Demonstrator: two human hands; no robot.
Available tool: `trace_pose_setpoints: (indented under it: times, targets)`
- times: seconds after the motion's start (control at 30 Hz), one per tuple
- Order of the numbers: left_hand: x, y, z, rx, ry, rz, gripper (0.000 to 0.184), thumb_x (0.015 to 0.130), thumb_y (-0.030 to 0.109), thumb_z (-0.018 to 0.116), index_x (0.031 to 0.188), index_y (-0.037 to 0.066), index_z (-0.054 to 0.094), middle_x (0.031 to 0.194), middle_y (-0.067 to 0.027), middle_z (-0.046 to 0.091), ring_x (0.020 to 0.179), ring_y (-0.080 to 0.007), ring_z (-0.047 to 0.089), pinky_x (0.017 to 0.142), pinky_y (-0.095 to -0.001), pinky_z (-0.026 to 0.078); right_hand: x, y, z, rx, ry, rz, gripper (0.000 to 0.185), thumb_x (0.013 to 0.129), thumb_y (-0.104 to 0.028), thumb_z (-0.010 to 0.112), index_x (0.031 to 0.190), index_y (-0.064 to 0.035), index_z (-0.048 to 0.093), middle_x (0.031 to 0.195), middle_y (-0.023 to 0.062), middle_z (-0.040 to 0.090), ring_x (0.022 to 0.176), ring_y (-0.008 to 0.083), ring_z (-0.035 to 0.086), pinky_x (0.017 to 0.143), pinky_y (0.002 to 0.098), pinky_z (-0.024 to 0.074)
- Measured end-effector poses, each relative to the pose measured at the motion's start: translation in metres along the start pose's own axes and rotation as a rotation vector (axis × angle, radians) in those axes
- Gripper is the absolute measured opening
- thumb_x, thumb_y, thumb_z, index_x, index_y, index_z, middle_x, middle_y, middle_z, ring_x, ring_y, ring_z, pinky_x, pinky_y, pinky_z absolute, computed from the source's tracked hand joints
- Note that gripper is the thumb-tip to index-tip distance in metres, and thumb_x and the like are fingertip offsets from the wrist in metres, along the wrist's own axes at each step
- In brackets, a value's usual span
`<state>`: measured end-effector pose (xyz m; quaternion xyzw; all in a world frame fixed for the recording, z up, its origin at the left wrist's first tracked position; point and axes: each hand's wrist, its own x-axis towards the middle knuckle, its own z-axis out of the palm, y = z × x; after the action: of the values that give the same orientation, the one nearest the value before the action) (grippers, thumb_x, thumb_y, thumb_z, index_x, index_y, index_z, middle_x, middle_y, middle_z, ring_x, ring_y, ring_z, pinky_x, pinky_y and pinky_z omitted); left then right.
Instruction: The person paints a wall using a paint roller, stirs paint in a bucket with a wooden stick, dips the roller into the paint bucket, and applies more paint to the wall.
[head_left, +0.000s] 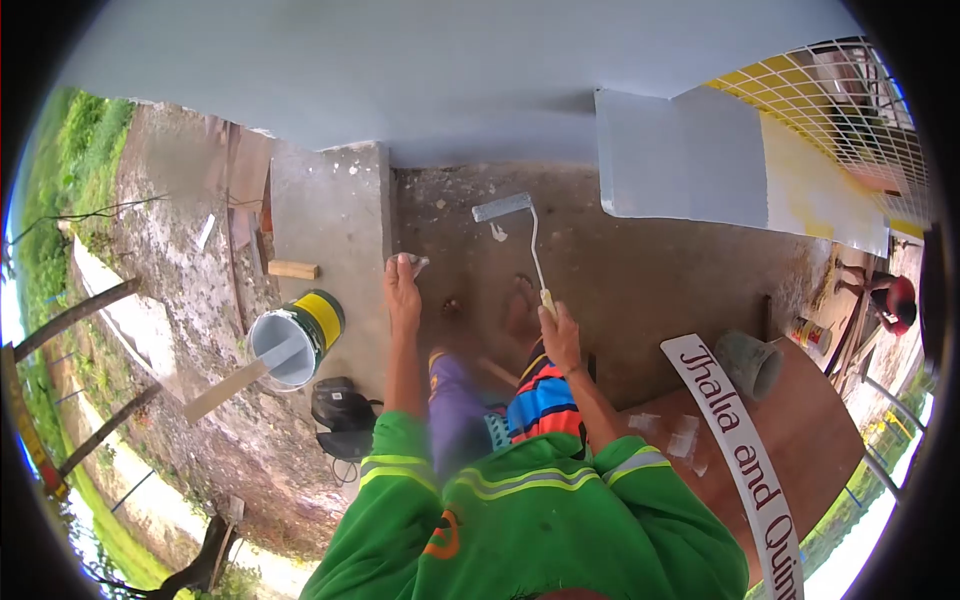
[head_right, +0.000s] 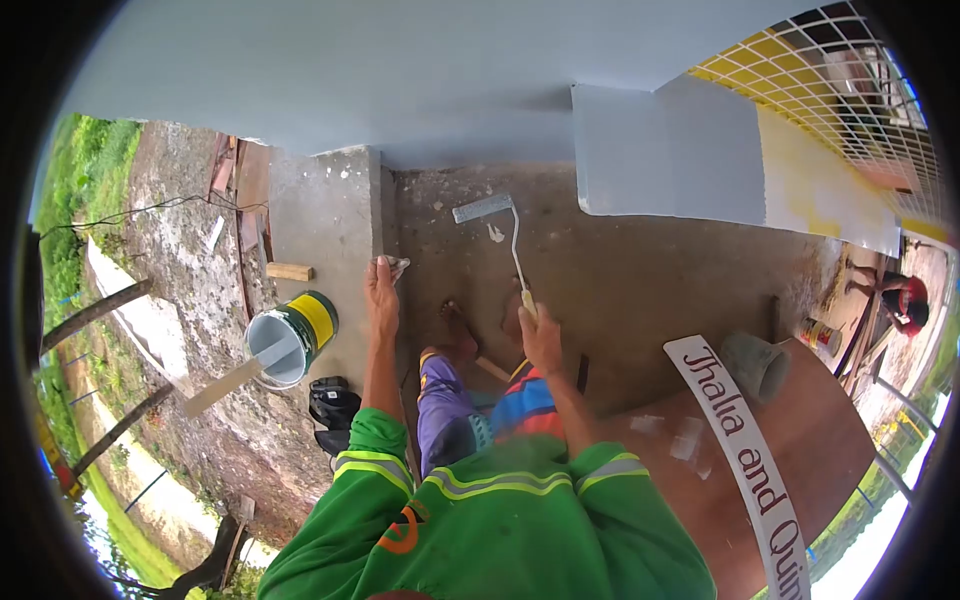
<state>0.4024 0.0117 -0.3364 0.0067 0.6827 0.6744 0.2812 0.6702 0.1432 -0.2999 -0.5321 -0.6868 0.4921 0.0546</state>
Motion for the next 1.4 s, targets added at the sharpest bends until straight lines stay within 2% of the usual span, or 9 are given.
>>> trace_pose_setpoints:
  times: [0.2, 0.3, 0.4, 0.47, 0.67, 0.9, 1.0, 1.2, 1.4]
  targets:
    - [0.046, -0.058, 0.015, 0.258, -0.129, -0.069, 0.042, 0.109, 0.041, 0.047, 0.089, 0.006, 0.058, 0.079, 0.0022, 0.052, 0.075, -0.0087, 0.047, 0.073, -0.0248, 0.039, 0.04, -0.009, 0.057, 0.193, 0.122, -0.082, 0.026, 0.103, -0.027, 0.056, 0.106, -0.0012, 0.059, 0.073, 0.0154, 0.062, 0.064, 0.0288, 0.064, 0.059, 0.0418, 0.0475]
    - [0.071, -0.115, 0.011, 0.192, -0.106, -0.042, 0.037, 0.109, 0.037, 0.048, 0.094, 0.005, 0.059, 0.085, -0.0002, 0.059, 0.084, -0.0108, 0.057, 0.082, -0.0284, 0.047, 0.08, -0.023, 0.092, 0.395, 0.126, -0.096, 0.023, 0.104, -0.024, 0.056, 0.108, -0.0018, 0.058, 0.071, 0.0067, 0.06, 0.057, 0.0131, 0.058, 0.051, 0.0323, 0.0446]
    - [0.107, -0.166, 0.014, 0.047, -0.068, -0.014, 0.035, 0.109, 0.034, 0.047, 0.096, 0.004, 0.06, 0.09, -0.0024, 0.062, 0.091, -0.0128, 0.062, 0.089, -0.0308, 0.05, 0.138, -0.031, 0.119, 0.492, 0.241, -0.345, 0.02, 0.104, -0.021, 0.056, 0.109, -0.0015, 0.055, 0.071, 0.0026, 0.057, 0.054, 0.0055, 0.051, 0.048, 0.0259, 0.0408]
    - [0.133, -0.193, 0.011, 0.018, -0.088, 0.003, 0.035, 0.109, 0.033, 0.047, 0.096, 0.003, 0.06, 0.092, -0.0034, 0.062, 0.093, -0.0136, 0.063, 0.092, -0.0314, 0.05, 0.179, -0.034, 0.128, 0.582, 0.274, -0.536, 0.02, 0.105, -0.02, 0.054, 0.11, -0.001, 0.052, 0.072, 0.0026, 0.057, 0.054, 0.006, 0.048, 0.048, 0.0262, 0.0408]
    - [0.203, -0.244, -0.001, 0.247, -0.176, 0.156, 0.033, 0.109, 0.029, 0.046, 0.097, 0.003, 0.061, 0.096, -0.0027, 0.062, 0.093, -0.0141, 0.061, 0.091, -0.0312, 0.047, 0.282, 0.042, 0.184, 0.395, 0.411, -0.589, 0.023, 0.107, -0.021, 0.05, 0.114, 0.0009, 0.05, 0.073, 0.0069, 0.053, 0.059, 0.0171, 0.05, 0.054, 0.0346, 0.0419]
    - [0.206, -0.216, 0.032, 0.758, -0.108, 0.295, 0.025, 0.105, 0.022, 0.047, 0.1, 0.004, 0.063, 0.093, -0.0151, 0.067, 0.092, -0.0304, 0.062, 0.084, -0.0401, 0.046, 0.333, 0.169, 0.274, 0.291, 0.413, -0.436, 0.023, 0.106, -0.022, 0.051, 0.108, 0.0012, 0.05, 0.071, 0.0212, 0.054, 0.06, 0.0367, 0.053, 0.056, 0.0445, 0.0418]
    - [0.19, -0.201, 0.05, 0.857, 0.014, 0.618, 0.02, 0.104, 0.018, 0.048, 0.098, 0.005, 0.061, 0.089, -0.0144, 0.067, 0.087, -0.0353, 0.059, 0.081, -0.0432, 0.045, 0.353, 0.228, 0.312, 0.252, 0.398, -0.361, 0.024, 0.105, -0.023, 0.052, 0.104, 0.0006, 0.049, 0.071, 0.0253, 0.055, 0.063, 0.0444, 0.056, 0.055, 0.0485, 0.0416]
    - [0.176, -0.207, 0.059, 0.881, 0.031, 0.834, 0.02, 0.104, 0.018, 0.051, 0.091, 0.005, 0.058, 0.081, -0.0095, 0.064, 0.082, -0.0311, 0.058, 0.077, -0.0421, 0.042, 0.365, 0.291, 0.349, 0.209, 0.355, -0.221, 0.027, 0.105, -0.027, 0.052, 0.103, -0.0003, 0.049, 0.075, 0.0281, 0.06, 0.073, 0.0508, 0.061, 0.06, 0.0538, 0.0425]
    - [0.181, -0.21, 0.049, 0.966, 0.026, 0.788, 0.024, 0.106, 0.02, 0.048, 0.088, 0.005, 0.057, 0.076, -0.0101, 0.063, 0.079, -0.0309, 0.057, 0.076, -0.0427, 0.041, 0.377, 0.319, 0.37, 0.186, 0.321, -0.126, 0.032, 0.104, -0.034, 0.05, 0.104, -0.0014, 0.051, 0.081, 0.0316, 0.063, 0.083, 0.0555, 0.061, 0.07, 0.061, 0.0421]
